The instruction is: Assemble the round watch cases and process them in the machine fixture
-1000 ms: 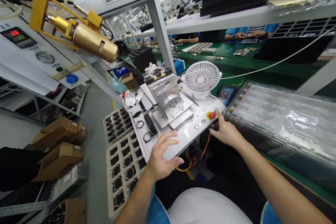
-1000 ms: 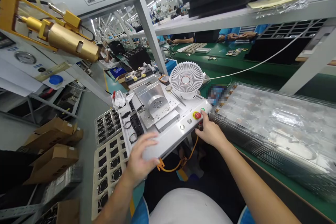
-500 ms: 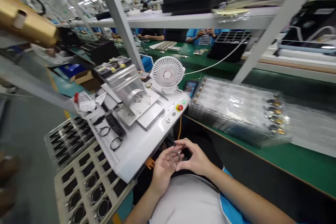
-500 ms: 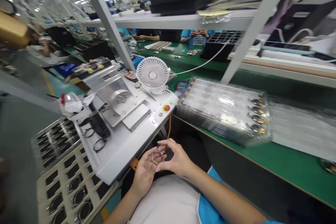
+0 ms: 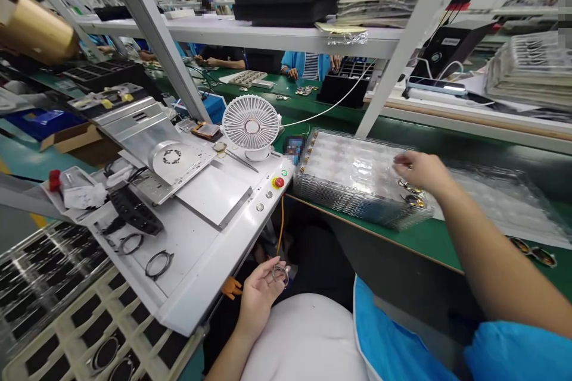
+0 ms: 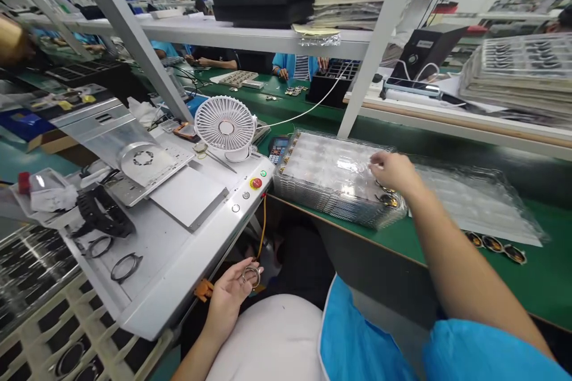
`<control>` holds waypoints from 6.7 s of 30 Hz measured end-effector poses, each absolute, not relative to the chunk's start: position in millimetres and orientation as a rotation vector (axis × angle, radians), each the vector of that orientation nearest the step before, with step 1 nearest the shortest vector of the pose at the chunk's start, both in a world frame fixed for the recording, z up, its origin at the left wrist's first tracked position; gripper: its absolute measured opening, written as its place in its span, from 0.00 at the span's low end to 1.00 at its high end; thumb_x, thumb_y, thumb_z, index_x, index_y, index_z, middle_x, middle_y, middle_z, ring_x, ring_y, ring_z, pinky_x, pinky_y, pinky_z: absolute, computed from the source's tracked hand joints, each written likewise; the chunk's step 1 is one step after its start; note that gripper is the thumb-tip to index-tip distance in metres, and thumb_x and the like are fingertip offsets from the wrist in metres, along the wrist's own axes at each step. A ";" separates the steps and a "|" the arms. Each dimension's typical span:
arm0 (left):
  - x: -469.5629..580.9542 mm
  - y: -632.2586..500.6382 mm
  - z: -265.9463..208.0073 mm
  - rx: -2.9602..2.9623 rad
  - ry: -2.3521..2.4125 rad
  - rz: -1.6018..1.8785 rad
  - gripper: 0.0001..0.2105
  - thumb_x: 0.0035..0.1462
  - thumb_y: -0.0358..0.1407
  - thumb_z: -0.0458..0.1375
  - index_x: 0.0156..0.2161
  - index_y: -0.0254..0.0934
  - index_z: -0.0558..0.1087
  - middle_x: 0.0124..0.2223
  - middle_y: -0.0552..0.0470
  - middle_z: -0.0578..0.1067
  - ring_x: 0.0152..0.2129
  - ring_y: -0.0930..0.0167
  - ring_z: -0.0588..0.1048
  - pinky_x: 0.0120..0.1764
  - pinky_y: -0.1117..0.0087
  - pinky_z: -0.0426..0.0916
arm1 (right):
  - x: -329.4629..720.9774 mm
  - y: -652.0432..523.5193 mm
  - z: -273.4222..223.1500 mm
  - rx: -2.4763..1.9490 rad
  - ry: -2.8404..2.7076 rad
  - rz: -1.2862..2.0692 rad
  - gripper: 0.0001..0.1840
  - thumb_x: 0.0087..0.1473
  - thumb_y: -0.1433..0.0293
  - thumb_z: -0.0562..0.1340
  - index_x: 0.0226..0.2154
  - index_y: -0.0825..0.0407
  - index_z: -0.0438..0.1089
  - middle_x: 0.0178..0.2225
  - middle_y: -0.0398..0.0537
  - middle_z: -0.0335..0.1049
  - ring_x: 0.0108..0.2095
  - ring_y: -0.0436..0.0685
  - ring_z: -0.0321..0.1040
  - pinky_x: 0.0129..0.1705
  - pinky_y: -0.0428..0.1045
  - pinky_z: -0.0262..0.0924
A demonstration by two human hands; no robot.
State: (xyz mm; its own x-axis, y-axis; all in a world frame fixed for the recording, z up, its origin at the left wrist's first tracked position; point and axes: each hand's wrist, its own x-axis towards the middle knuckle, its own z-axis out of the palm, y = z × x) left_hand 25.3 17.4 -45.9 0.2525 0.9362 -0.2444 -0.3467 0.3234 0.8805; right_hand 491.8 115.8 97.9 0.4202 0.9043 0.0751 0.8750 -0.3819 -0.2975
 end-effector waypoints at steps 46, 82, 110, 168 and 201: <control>13.2 21.8 7.4 0.637 0.611 0.940 0.39 0.32 0.45 0.81 0.52 0.37 0.78 0.45 0.44 0.81 0.36 0.60 0.84 0.41 0.64 0.76 | 219.3 56.3 29.1 -0.982 -1.793 0.838 0.10 0.61 0.68 0.65 0.29 0.47 0.80 0.34 0.50 0.80 0.33 0.58 0.79 0.32 0.50 0.74; 20.2 9.9 -6.1 1.857 0.918 0.963 0.53 0.47 0.42 0.76 0.74 0.50 0.52 0.76 0.33 0.50 0.50 0.53 0.82 0.50 0.55 0.81 | 189.9 63.9 19.1 -1.102 -1.055 1.500 0.22 0.53 0.55 0.72 0.45 0.52 0.79 0.40 0.53 0.81 0.37 0.59 0.78 0.39 0.52 0.74; 11.3 26.5 -15.4 1.041 0.686 1.404 0.26 0.45 0.40 0.77 0.51 0.42 0.80 0.52 0.44 0.83 0.47 0.62 0.84 0.50 0.64 0.80 | 191.8 55.8 52.3 -1.109 -0.784 2.092 0.29 0.31 0.56 0.82 0.22 0.54 0.67 0.24 0.43 0.72 0.25 0.50 0.69 0.31 0.47 0.67; -8.5 22.5 8.5 1.039 0.993 1.464 0.25 0.53 0.39 0.73 0.55 0.46 0.75 0.52 0.47 0.79 0.41 0.62 0.85 0.46 0.58 0.81 | 162.9 206.7 74.2 -1.427 -1.013 1.400 0.19 0.53 0.66 0.74 0.26 0.50 0.64 0.16 0.41 0.65 0.11 0.48 0.56 0.11 0.44 0.53; 4.9 22.7 26.6 1.680 1.273 1.561 0.33 0.54 0.25 0.69 0.64 0.38 0.68 0.56 0.36 0.81 0.50 0.60 0.82 0.50 0.66 0.81 | 169.7 65.1 66.7 -1.125 -1.490 1.486 0.13 0.56 0.61 0.69 0.27 0.53 0.73 0.22 0.43 0.70 0.20 0.49 0.61 0.21 0.45 0.56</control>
